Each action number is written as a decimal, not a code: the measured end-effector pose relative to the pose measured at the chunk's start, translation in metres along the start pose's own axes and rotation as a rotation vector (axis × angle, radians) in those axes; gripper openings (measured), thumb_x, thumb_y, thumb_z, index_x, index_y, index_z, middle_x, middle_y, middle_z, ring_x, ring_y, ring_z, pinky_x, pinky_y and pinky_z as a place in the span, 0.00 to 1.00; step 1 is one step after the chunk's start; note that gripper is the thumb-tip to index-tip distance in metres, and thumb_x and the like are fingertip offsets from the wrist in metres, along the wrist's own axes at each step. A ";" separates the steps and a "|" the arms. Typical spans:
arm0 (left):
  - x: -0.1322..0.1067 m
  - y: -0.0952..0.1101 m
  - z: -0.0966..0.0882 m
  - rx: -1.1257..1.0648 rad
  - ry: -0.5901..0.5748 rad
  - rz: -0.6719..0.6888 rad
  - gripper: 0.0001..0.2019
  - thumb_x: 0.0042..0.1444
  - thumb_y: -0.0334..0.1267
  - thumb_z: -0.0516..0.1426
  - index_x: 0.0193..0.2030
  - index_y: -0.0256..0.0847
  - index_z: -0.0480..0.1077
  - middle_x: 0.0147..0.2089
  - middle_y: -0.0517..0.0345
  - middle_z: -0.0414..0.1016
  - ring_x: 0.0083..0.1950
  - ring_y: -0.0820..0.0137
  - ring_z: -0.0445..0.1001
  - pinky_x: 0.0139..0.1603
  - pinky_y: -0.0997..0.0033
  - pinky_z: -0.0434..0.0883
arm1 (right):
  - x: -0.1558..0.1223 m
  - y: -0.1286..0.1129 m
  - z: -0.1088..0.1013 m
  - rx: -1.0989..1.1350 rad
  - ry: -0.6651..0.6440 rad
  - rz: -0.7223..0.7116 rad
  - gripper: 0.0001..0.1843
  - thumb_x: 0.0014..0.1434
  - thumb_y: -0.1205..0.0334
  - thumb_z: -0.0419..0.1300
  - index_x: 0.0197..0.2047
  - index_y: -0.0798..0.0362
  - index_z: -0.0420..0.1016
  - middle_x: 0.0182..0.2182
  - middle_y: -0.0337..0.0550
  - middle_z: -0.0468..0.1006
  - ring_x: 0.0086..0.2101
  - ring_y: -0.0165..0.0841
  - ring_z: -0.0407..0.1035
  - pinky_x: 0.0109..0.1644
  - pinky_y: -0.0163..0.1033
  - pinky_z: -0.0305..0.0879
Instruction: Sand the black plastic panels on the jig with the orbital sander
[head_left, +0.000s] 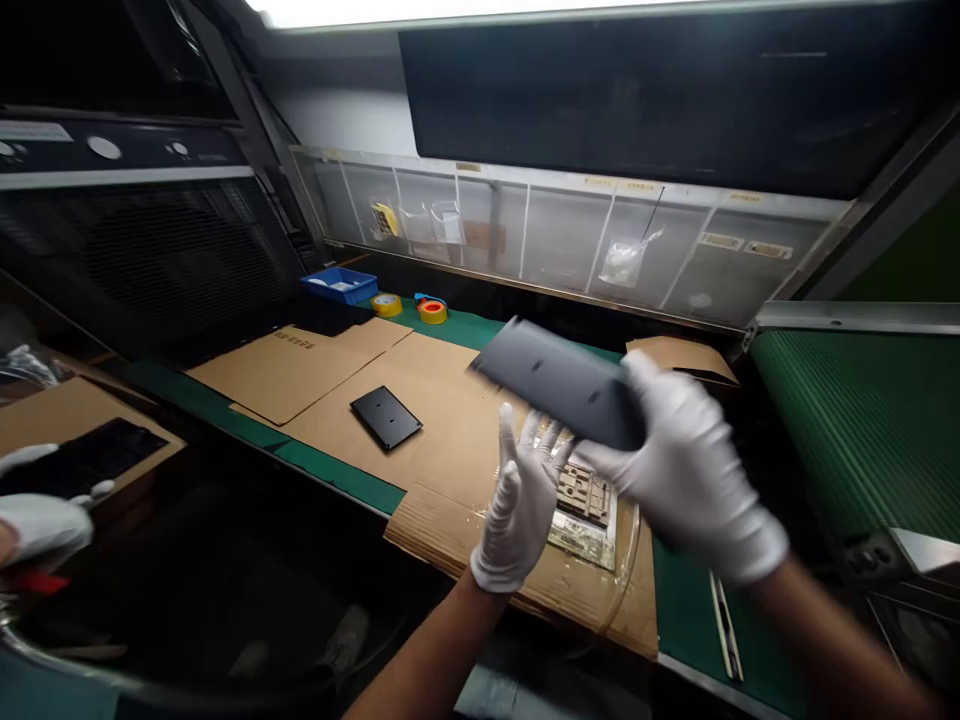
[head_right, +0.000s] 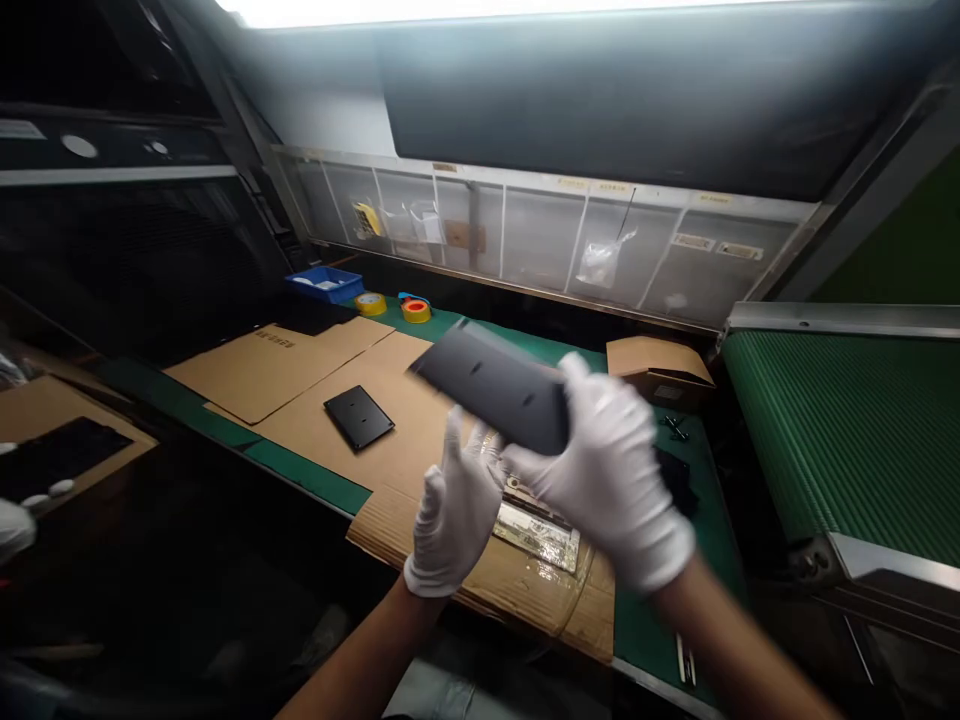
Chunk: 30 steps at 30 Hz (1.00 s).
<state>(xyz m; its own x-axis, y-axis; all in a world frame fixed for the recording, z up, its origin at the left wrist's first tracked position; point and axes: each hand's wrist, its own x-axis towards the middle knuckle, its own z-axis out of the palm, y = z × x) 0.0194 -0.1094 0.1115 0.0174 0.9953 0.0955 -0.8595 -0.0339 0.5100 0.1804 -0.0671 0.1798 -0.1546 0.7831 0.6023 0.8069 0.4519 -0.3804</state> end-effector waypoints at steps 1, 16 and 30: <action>-0.003 0.003 -0.003 -0.043 0.049 -0.059 0.38 0.58 0.60 0.66 0.72 0.49 0.68 0.72 0.47 0.70 0.74 0.51 0.67 0.75 0.48 0.62 | -0.027 -0.017 0.016 0.022 -0.050 -0.027 0.56 0.53 0.31 0.71 0.74 0.53 0.62 0.58 0.59 0.73 0.59 0.63 0.67 0.64 0.69 0.65; -0.056 0.028 -0.067 -0.377 -0.004 -0.736 0.46 0.65 0.72 0.45 0.70 0.32 0.69 0.59 0.32 0.80 0.49 0.52 0.84 0.49 0.56 0.76 | -0.271 0.179 0.012 -0.443 -0.560 1.130 0.39 0.71 0.46 0.37 0.74 0.59 0.64 0.56 0.68 0.76 0.53 0.62 0.75 0.51 0.58 0.72; -0.076 0.021 -0.078 -0.348 0.135 -0.757 0.19 0.59 0.45 0.64 0.53 0.34 0.77 0.48 0.47 0.81 0.49 0.61 0.81 0.53 0.64 0.77 | -0.252 0.176 0.031 -0.407 -0.605 1.061 0.31 0.67 0.51 0.48 0.64 0.60 0.75 0.48 0.64 0.82 0.46 0.57 0.78 0.42 0.51 0.69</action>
<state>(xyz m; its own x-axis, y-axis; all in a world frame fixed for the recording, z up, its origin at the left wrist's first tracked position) -0.0397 -0.1790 0.0484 0.6097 0.7414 -0.2803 -0.7495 0.6544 0.1005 0.3441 -0.1717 -0.0610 0.5200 0.7941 -0.3148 0.7920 -0.5862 -0.1705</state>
